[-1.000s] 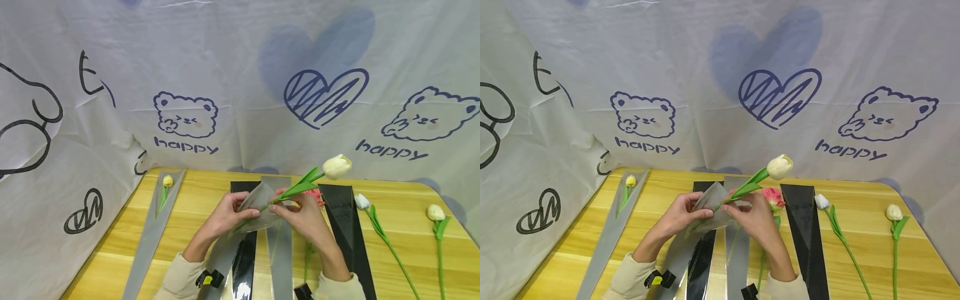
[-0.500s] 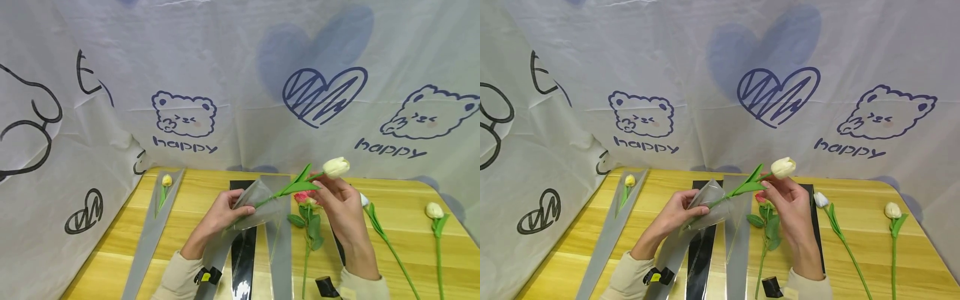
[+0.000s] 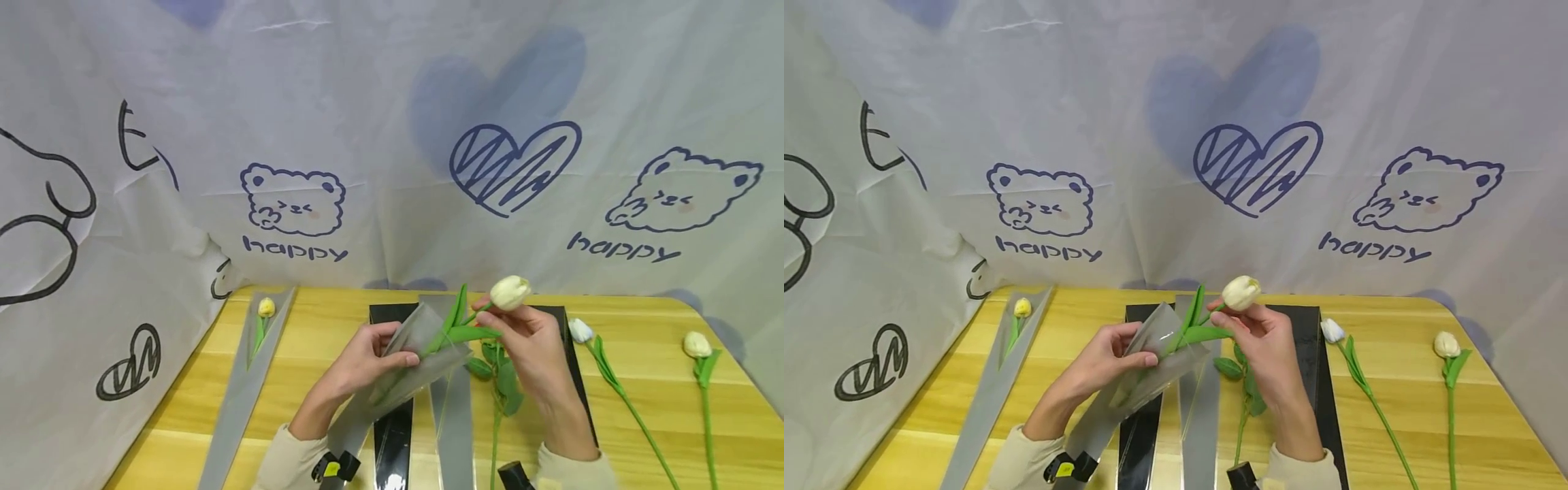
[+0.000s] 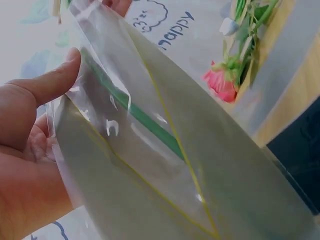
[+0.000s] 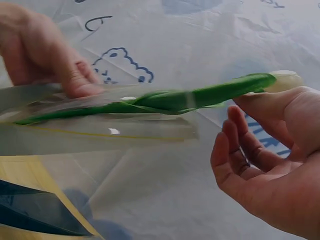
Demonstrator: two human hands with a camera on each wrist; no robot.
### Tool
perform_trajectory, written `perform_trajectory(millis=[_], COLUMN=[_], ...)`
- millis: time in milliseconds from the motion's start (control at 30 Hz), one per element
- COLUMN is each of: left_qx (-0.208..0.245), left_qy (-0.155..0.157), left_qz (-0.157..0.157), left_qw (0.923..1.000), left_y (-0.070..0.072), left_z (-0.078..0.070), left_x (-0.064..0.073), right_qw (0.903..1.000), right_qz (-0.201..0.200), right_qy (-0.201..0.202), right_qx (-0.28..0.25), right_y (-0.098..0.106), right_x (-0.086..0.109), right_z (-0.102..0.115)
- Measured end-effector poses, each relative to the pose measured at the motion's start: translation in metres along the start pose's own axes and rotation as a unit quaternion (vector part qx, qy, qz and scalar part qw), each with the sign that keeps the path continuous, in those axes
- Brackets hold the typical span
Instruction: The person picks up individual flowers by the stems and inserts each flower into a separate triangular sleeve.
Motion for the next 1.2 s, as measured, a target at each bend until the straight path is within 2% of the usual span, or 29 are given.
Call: perform_trajectory(millis=[100, 267, 467, 633, 733, 867, 933, 1033, 1200], left_qx=[0.005, 0.013, 0.006, -0.003, 0.000, -0.008, -0.016, -0.020, -0.017], left_qy=[-0.005, -0.011, -0.019, -0.032, -0.020, 0.028, 0.047, 0.058, 0.040], left_qz=[0.000, -0.004, -0.014, -0.007, 0.023, 0.085, 0.107, 0.112, 0.093], left_qw=[1.0000, 0.9999, 0.9997, 0.9994, 0.9995, 0.9959, 0.9930, 0.9919, 0.9948], left_y=[-0.003, -0.007, -0.009, -0.011, -0.008, 0.002, 0.007, 0.011, 0.006], left_z=[-0.004, -0.008, -0.014, -0.020, -0.019, -0.011, -0.006, -0.002, -0.002], left_x=[0.003, 0.004, 0.008, 0.008, 0.008, 0.011, 0.012, 0.012, 0.008], right_qw=[0.9984, 0.9936, 0.9894, 0.9847, 0.9843, 0.9862, 0.9864, 0.9864, 0.9872], right_qz=[0.028, 0.061, 0.090, 0.114, 0.102, 0.046, 0.018, -0.004, 0.027], right_qy=[-0.020, -0.035, -0.040, -0.067, -0.085, -0.109, -0.119, -0.126, -0.110], right_qx=[0.045, 0.088, 0.107, 0.114, 0.116, 0.115, 0.112, 0.105, 0.112], right_y=[-0.008, -0.016, -0.022, -0.025, -0.024, -0.018, -0.014, -0.009, -0.007], right_x=[0.001, 0.001, 0.002, 0.004, 0.004, 0.003, 0.003, 0.004, 0.004], right_z=[-0.005, -0.008, -0.011, -0.012, -0.012, -0.009, -0.007, -0.005, 0.000])
Point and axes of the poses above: each hand's wrist, its own x-axis away from the middle knuckle, its own y-axis out of the back of the hand, z = x × y, the point moved 4 cm from there along -x, towards the middle knuckle, and after that the axes turned 13 degrees about x, right-handed, at the moved point
